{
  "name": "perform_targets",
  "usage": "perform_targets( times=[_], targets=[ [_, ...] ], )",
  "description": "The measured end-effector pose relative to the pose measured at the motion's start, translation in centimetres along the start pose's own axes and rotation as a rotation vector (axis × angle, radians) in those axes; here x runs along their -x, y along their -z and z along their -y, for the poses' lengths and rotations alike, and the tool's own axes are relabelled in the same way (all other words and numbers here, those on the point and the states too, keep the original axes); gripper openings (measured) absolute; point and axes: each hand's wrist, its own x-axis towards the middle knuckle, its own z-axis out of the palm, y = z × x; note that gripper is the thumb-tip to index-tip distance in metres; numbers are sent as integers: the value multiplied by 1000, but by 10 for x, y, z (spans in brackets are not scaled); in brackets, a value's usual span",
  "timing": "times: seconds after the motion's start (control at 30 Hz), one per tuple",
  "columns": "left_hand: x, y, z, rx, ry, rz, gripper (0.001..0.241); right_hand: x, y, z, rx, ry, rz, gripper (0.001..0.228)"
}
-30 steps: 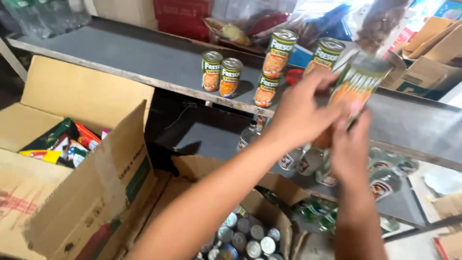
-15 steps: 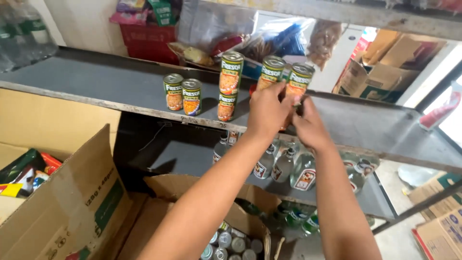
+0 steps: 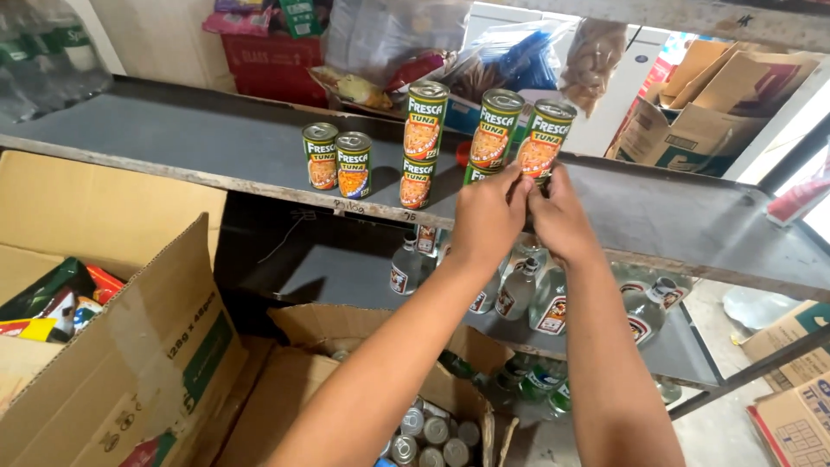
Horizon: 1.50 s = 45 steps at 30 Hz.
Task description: The person organizes canned goods from a cardboard box onto grocery store shelves.
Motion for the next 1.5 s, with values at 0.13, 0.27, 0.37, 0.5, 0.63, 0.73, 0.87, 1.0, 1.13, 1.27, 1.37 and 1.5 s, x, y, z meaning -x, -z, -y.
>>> perform_targets(
  times=[0.13, 0.27, 0.37, 0.5, 0.63, 0.73, 0.87, 1.0, 1.13, 1.27, 1.37, 1.5],
  targets=[
    [16, -6, 18, 165, -116, 29, 36, 0, -2, 7, -7, 26, -36, 30],
    [35, -7, 26, 209, -330, 15, 55, 7, -4, 24, 31, -73, -55, 32],
    [45, 30, 9, 547, -73, 193, 56, 7, -2, 22, 8, -70, -7, 32],
    [70, 79, 30, 324, 59, 308, 49, 11, 9, 6, 5, -21, 8, 32],
    [125, 129, 69, 316, 167, 420, 24, 59, -4, 13, 224, 163, -178, 36],
    [168, 173, 89, 236, 278, 627, 17, 128, -45, 8, 88, 191, -194, 26],
    [259, 203, 133, -111, 514, 1210, 29, 224, -123, -31, -82, -311, 285, 20],
    [387, 203, 196, -154, 624, 1580, 35, 307, -180, -101, -159, -573, 496, 17],
    [354, 234, 160, -260, 760, 1651, 39, 347, -202, -126, -125, -668, 670, 14],
    [318, 261, 132, -295, 797, 1523, 31, 362, -209, -128, -101, -664, 928, 18],
    [313, 278, 108, -569, 828, 1267, 34, 378, -218, -127, 44, -641, 1146, 26],
    [293, 304, 96, -1003, 660, 1178, 36, 414, -249, -105, 270, -571, 1318, 42]
  ],
)
